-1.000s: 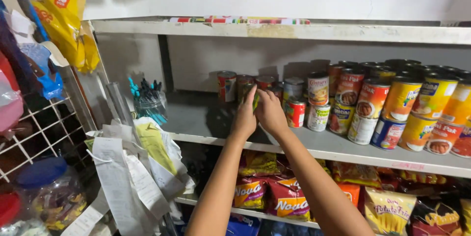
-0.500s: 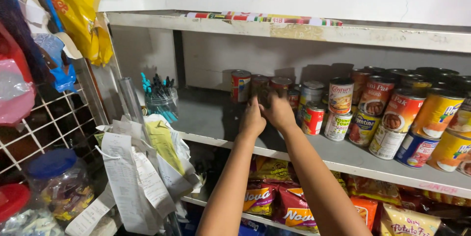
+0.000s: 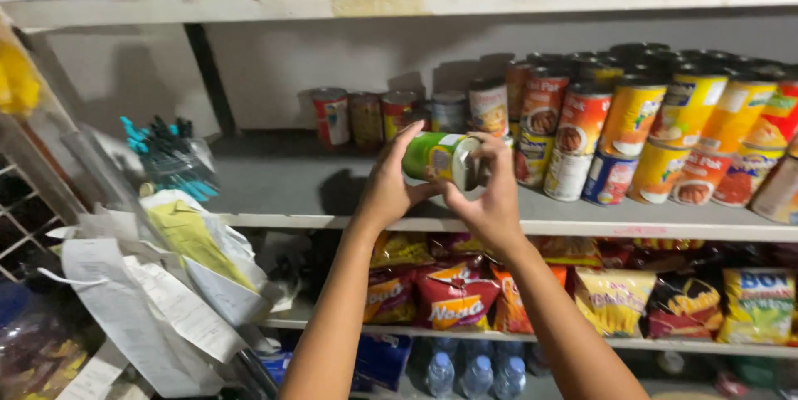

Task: Restocking canned goods from a cardboard box onto store shelves.

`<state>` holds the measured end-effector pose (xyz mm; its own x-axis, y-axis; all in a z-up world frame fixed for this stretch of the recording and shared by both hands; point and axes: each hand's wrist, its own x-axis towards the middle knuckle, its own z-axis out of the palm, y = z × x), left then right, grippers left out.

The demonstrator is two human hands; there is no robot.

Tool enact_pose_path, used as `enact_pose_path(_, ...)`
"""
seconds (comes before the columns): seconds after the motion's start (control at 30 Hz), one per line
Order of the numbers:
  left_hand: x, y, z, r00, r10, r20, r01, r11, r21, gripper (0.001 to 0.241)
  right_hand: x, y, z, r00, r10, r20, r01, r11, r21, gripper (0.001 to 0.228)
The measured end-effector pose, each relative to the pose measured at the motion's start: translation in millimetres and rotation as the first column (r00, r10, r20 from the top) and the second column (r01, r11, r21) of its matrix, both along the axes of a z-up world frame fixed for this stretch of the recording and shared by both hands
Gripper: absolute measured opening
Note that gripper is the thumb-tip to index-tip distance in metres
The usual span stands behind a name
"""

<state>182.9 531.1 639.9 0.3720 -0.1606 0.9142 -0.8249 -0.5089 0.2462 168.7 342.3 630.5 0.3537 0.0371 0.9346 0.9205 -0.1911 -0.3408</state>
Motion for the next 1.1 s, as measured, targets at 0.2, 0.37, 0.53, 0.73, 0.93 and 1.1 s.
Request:
enact_pose_path(0.2,-44,-146,-36,0.874,-0.409,-0.263,0.39,0.913,-0.12,0.096,-61,-160,-48,0.924,0.293,-0.247,-0.219,0.932,0.289,0.079)
enact_pose_path(0.37,-93,-282,-114,0.682,-0.589,-0.434,0.545,0.805,-0.236,0.093,-124,-312,-118,0.781,0.414,-0.468,-0.261,0.897,0.358,0.077)
enact_pose_path(0.53,-142,-426,-248,0.564,-0.579,-0.588,0.568,0.789,-0.232,0.094,-193,-464,-194,0.415,0.217,-0.884,-0.16,0.973,0.164,0.083)
enact_pose_path(0.73,-192,-569,-440,0.167,-0.534,-0.829,0.441,0.793,-0.421,0.09,-231,-605,-372,0.126,-0.03,-0.992,-0.234,0.97,-0.059,0.067)
enact_pose_path(0.93,-240,-618,-708,-0.007,-0.349,-0.937,0.326,0.885,-0.332,0.076,-277,-629,-582,-0.423,0.385,-0.82,0.205,0.922,0.327,0.061)
enact_pose_path(1.1,-275,-603,-768,-0.516,-0.268,-0.814,-0.102,0.962,-0.253,0.083,-304,-591,-726,-0.529,0.474,-0.704,0.422,0.866,0.267,0.054)
